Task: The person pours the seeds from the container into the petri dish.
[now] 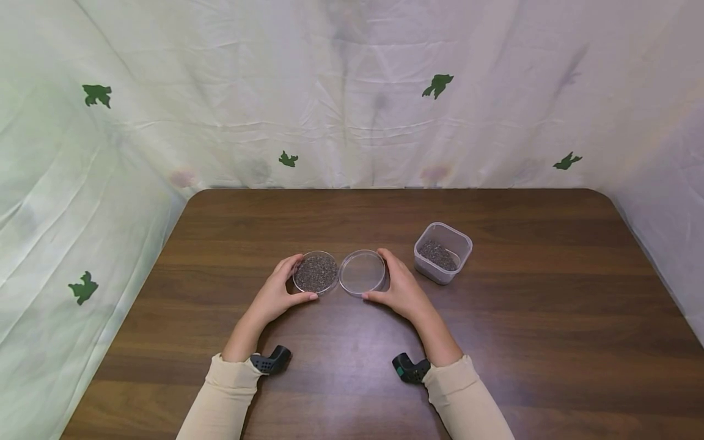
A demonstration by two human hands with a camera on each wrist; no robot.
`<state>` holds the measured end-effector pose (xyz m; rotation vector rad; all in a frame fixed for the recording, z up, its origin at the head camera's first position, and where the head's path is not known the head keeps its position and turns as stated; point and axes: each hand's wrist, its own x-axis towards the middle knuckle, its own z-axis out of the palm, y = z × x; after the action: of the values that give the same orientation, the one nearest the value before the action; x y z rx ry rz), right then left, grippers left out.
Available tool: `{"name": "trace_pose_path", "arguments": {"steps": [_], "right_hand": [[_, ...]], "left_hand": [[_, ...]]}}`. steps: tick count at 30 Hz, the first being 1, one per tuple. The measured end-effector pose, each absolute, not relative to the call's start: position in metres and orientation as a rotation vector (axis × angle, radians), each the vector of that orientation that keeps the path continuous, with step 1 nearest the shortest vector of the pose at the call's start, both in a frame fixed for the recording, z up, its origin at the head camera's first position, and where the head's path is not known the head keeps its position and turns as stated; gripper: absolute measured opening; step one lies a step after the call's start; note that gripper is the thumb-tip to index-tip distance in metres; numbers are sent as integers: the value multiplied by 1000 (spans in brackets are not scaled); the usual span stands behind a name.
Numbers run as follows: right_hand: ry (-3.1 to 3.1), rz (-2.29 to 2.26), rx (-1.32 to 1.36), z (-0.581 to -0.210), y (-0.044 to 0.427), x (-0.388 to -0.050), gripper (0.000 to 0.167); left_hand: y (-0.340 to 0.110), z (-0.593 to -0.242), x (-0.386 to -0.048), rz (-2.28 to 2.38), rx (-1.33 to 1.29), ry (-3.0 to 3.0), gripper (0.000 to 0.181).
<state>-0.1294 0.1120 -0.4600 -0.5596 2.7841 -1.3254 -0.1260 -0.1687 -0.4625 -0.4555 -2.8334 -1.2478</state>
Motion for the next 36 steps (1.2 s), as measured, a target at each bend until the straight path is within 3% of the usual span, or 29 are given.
{"name": "trace_pose_path", "arguments": {"steps": [36], "right_hand": [[2806, -1511, -625, -452, 102, -128, 92]], "left_hand": [[-168, -463, -126, -1236, -459, -2810, 92]]}}
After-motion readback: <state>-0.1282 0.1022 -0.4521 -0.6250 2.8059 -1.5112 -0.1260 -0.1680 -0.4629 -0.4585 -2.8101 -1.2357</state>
